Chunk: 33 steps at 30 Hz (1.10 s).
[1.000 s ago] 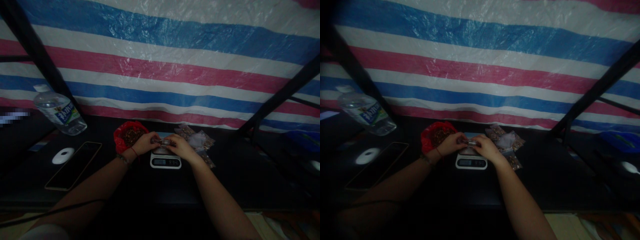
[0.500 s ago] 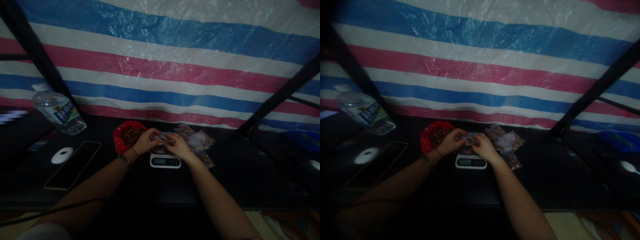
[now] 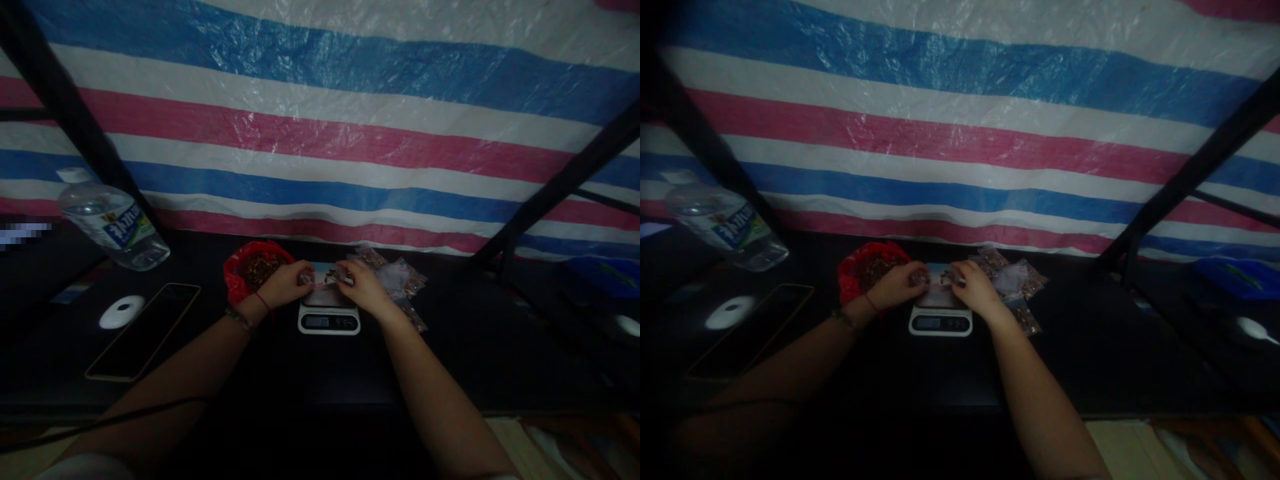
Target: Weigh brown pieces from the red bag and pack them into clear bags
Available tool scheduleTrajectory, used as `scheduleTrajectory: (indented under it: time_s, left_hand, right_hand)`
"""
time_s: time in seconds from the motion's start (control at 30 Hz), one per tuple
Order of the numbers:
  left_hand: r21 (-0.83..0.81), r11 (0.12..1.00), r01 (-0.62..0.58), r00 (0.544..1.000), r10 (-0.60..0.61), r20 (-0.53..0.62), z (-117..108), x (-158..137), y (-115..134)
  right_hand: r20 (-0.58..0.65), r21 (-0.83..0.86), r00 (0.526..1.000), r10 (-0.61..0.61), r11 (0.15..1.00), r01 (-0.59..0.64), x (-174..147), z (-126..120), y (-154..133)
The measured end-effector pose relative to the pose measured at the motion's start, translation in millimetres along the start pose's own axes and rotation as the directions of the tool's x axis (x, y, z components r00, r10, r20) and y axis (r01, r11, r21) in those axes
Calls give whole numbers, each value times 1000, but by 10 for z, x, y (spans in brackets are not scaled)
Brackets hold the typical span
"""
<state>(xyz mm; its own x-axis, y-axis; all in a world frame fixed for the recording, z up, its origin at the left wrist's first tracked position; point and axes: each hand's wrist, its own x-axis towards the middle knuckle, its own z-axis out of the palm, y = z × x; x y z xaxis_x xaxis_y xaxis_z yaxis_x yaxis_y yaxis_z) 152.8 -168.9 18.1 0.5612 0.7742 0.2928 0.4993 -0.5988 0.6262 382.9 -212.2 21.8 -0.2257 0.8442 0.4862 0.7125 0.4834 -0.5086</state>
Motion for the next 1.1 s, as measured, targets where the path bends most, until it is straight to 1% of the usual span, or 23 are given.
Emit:
scheduleTrajectory:
  time_s: [0.07,0.13,0.27,0.47,0.63,0.77,0.87,0.97,1.03,1.1]
  left_hand:
    - [74,997,5,1000,-6,10,11,8,20]
    - [108,994,15,1000,-16,8,26,22,41]
    - [89,996,22,1000,-22,0,66,66,62]
    - [84,996,39,999,-37,-15,126,117,76]
    - [33,999,40,998,-39,-56,150,106,55]
    - [-79,997,3,995,-11,-95,149,100,16]
    - [-174,984,-44,990,19,-141,125,89,21]
    - [-254,964,-78,983,32,-180,94,65,61]
    - [-296,952,-81,979,20,-202,80,46,89]
    - [-334,940,-77,977,4,-214,77,29,108]
  right_hand:
    - [-15,-22,1000,1,1000,-1,4,-43,28]
    - [7,-48,1000,-8,999,8,7,-63,53]
    - [84,-86,995,-51,995,59,1,-37,84]
    - [144,-37,985,-92,994,99,-9,60,17]
    - [138,-12,989,-55,998,57,-3,107,-117]
    - [84,95,996,-2,995,-6,-6,161,-157]
    - [45,216,995,90,971,-97,-16,214,-138]
    - [55,379,983,176,907,-183,-28,259,-118]
    - [60,473,977,207,855,-210,-35,280,-113]
    - [59,527,971,230,820,-226,-37,295,-113]
